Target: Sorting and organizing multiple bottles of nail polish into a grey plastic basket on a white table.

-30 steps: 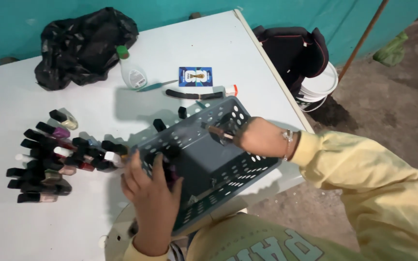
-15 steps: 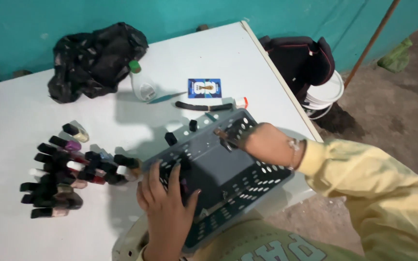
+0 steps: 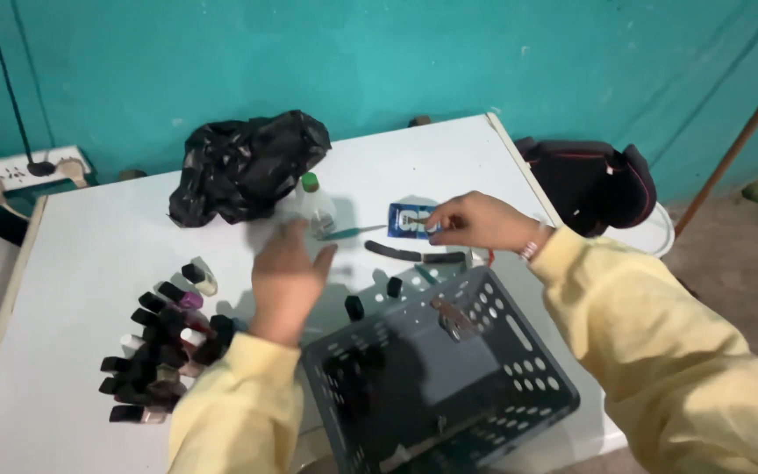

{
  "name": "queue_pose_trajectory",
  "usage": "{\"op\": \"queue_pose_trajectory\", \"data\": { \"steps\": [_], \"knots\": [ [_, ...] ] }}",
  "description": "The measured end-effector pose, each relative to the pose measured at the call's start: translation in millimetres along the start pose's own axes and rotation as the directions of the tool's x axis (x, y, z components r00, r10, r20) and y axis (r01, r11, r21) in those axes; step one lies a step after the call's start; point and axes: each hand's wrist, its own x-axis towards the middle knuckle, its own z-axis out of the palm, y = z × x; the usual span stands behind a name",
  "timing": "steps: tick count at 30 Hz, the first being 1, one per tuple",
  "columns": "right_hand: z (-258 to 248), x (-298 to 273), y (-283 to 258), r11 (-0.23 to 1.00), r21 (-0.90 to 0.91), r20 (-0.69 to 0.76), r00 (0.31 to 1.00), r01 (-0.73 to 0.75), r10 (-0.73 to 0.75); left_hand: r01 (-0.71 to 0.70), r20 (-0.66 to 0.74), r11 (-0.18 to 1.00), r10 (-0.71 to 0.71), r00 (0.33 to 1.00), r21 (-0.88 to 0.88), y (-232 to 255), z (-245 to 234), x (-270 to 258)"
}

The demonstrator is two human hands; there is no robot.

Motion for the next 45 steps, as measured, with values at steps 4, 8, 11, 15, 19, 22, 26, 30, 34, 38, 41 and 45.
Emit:
{"op": "queue_pose_trajectory", "data": {
  "steps": [4, 8, 11, 15, 19, 22, 26, 30, 34, 38, 41, 45],
  "knots": [
    [16, 58, 31, 0.998, -0.039, 0.094, 0.994, -0.045, 0.049, 0.03, -0.118, 0.999, -0.024, 0.993, 0.044, -26, 21, 50],
    [59, 102, 72, 0.933, -0.315, 0.237, 0.966, 0.173, -0.1, 0.001, -0.156, 0.984, -0.029, 0.987, -0.177, -63, 63, 76],
    [81, 132, 80, 0.875, -0.408, 0.303, 0.943, 0.259, -0.138, 0.025, -0.079, 0.96, -0.049, 0.996, -0.279, -76, 78, 86],
    [111, 165, 89, 0.792, -0.581, 0.206, 0.975, 0.191, -0.084, 0.178, 0.147, 0.967, -0.152, 0.977, -0.183, -81, 92, 91],
    [143, 189, 116, 0.799, -0.563, 0.113, 0.978, 0.21, -0.178, 0.067, 0.099, 0.995, -0.06, 0.993, -0.069, -72, 87, 82],
    [144, 188, 104, 0.784, -0.602, 0.193, 0.981, 0.149, -0.039, -0.031, -0.022, 0.993, 0.028, 0.999, -0.115, -65, 73, 79],
    [163, 193, 122, 0.808, -0.577, 0.069, 0.993, 0.118, -0.096, -0.071, -0.147, 0.982, 0.045, 0.988, -0.173, -34, 31, 68],
    [153, 180, 105, 0.812, -0.58, 0.058, 0.998, 0.063, -0.036, -0.124, -0.199, 0.955, 0.071, 0.978, -0.27, 8, -12, 55],
    [112, 160, 95, 0.831, -0.555, -0.022, 0.998, 0.037, -0.059, -0.129, -0.164, 0.92, 0.073, 0.984, -0.369, 55, -53, 25],
    [28, 105, 53, 0.955, -0.275, -0.245, 0.953, 0.111, -0.181, -0.041, -0.077, 0.862, 0.002, 0.997, -0.505, 91, -72, -12],
    [-24, 54, 24, 0.946, -0.184, -0.37, 0.873, 0.268, -0.319, 0.164, 0.222, 0.806, -0.042, 0.974, -0.569, 106, -71, -34],
    [-68, -30, -28, 0.971, -0.041, -0.417, 0.879, 0.235, -0.231, 0.201, 0.394, 0.767, 0.073, 0.916, -0.61, 109, -41, -59]
  ]
}}
